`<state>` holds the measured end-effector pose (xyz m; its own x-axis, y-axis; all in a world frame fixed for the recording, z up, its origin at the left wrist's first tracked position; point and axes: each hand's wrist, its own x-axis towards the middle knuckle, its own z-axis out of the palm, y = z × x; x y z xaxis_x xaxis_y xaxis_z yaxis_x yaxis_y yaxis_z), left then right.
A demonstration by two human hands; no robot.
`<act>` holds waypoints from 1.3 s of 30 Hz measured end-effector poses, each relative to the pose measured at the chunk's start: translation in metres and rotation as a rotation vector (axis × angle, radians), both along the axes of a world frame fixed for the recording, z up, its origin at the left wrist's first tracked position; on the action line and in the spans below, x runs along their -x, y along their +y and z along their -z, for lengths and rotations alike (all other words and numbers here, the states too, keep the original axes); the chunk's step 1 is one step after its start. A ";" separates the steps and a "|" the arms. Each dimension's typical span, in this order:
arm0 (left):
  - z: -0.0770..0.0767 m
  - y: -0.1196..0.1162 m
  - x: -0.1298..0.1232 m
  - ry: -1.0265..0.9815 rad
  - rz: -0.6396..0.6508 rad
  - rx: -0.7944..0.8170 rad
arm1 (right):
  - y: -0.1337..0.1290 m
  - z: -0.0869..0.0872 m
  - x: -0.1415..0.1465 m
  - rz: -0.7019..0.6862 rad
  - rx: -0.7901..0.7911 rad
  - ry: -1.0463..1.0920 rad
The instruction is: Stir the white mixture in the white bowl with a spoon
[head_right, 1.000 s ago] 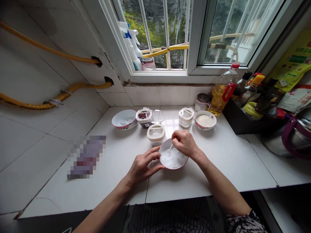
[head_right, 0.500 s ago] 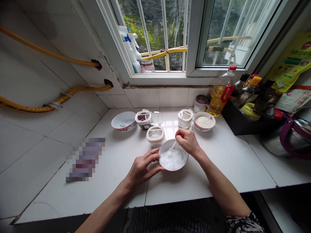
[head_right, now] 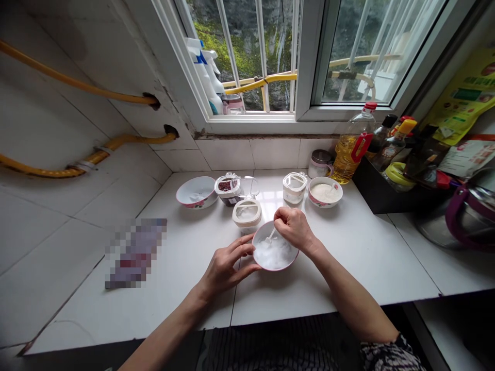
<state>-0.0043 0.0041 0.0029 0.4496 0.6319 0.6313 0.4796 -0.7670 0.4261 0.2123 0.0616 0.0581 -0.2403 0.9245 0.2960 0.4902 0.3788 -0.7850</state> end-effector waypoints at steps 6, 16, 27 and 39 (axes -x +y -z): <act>0.000 0.000 0.000 -0.002 0.007 -0.004 | 0.005 -0.001 -0.004 0.015 0.214 0.239; 0.000 0.000 0.000 -0.005 0.004 -0.011 | 0.001 0.000 0.001 -0.028 -0.014 0.039; -0.001 0.000 -0.001 -0.007 0.005 -0.003 | 0.007 -0.003 -0.008 -0.032 0.256 0.336; -0.001 0.000 -0.001 -0.011 0.007 0.003 | 0.001 0.000 0.000 -0.114 0.130 0.121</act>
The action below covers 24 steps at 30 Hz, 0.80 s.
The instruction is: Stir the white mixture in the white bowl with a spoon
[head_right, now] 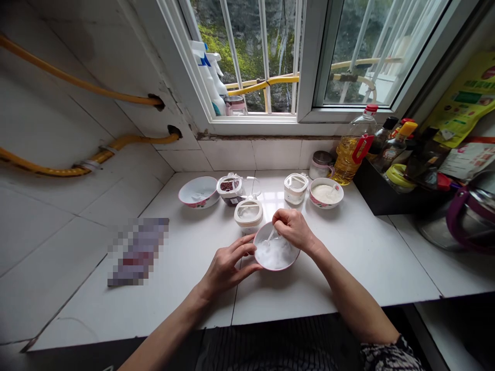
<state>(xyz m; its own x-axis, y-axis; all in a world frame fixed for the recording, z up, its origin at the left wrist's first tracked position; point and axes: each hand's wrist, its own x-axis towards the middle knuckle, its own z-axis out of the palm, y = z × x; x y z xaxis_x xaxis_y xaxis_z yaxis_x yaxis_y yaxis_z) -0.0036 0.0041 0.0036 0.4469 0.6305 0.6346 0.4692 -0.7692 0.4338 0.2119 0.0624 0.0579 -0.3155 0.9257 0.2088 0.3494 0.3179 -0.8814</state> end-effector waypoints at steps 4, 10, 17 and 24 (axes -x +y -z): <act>0.000 0.000 0.000 -0.002 0.003 0.001 | 0.003 -0.002 -0.003 0.007 0.124 0.164; -0.001 0.000 0.000 0.001 0.006 -0.012 | 0.010 -0.002 -0.007 0.055 0.234 0.319; -0.001 0.000 -0.001 -0.003 0.015 -0.006 | 0.011 -0.001 -0.007 0.087 0.286 0.372; -0.001 0.000 -0.001 -0.004 0.008 -0.007 | 0.012 0.000 -0.006 0.099 0.307 0.357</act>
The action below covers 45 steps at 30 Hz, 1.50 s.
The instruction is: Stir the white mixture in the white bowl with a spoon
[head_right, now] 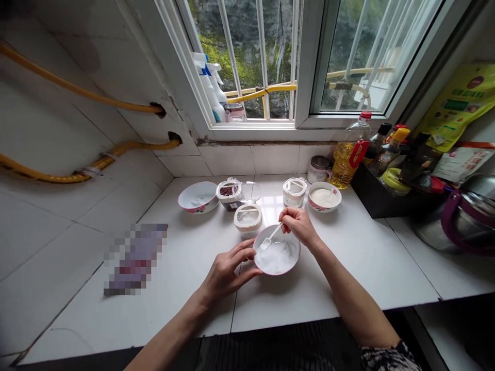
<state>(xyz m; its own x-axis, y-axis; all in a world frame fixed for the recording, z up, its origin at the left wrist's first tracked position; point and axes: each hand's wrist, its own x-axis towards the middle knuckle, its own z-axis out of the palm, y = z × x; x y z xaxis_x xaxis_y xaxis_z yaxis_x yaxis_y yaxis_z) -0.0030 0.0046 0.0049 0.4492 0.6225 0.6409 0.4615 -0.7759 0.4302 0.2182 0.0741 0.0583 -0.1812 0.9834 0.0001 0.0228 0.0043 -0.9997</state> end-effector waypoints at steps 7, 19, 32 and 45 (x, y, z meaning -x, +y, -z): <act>0.000 0.000 -0.001 0.001 -0.021 -0.029 | 0.001 0.000 0.002 0.089 -0.031 0.071; 0.000 0.000 -0.001 0.003 -0.039 -0.042 | -0.017 0.001 0.017 0.029 -0.997 -0.545; 0.000 -0.001 0.000 0.013 -0.015 -0.006 | -0.010 -0.002 -0.004 0.124 -0.733 -0.626; -0.002 -0.001 0.000 0.008 -0.020 -0.015 | -0.017 -0.001 0.003 0.023 -0.865 -0.566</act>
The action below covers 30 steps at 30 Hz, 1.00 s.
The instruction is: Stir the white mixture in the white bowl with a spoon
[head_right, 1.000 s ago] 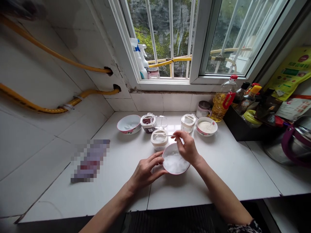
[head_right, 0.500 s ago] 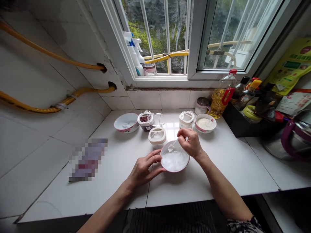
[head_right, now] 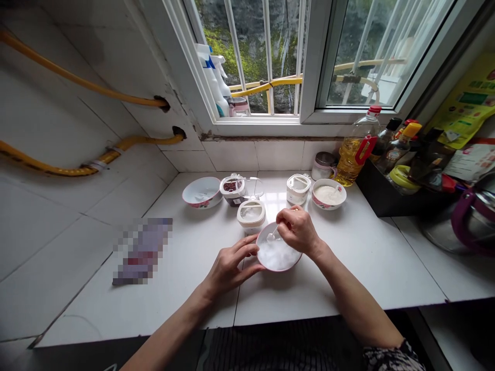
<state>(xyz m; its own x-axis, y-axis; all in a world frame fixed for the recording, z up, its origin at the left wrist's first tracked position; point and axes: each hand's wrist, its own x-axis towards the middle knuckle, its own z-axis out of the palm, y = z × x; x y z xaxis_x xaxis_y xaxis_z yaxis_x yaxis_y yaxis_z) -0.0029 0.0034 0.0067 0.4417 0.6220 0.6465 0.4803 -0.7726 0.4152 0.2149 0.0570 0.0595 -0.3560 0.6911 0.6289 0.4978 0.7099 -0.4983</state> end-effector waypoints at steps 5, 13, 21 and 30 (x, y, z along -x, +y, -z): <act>0.000 0.000 0.000 0.000 0.007 0.002 | 0.000 0.004 0.004 0.008 0.120 0.000; 0.002 0.001 0.000 -0.010 0.008 -0.009 | 0.001 -0.003 0.003 -0.032 0.436 0.187; 0.002 0.001 0.000 -0.006 0.013 0.014 | 0.008 -0.003 -0.003 0.040 0.579 0.311; 0.004 0.002 0.000 -0.006 0.011 0.009 | 0.011 0.000 -0.003 0.062 0.682 0.408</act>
<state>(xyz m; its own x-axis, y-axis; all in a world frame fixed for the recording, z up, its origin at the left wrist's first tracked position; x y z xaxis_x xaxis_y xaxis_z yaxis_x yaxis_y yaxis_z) -0.0032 0.0050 0.0028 0.4446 0.6230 0.6436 0.4688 -0.7741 0.4254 0.2179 0.0682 0.0594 -0.1373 0.9817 0.1322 0.2110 0.1594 -0.9644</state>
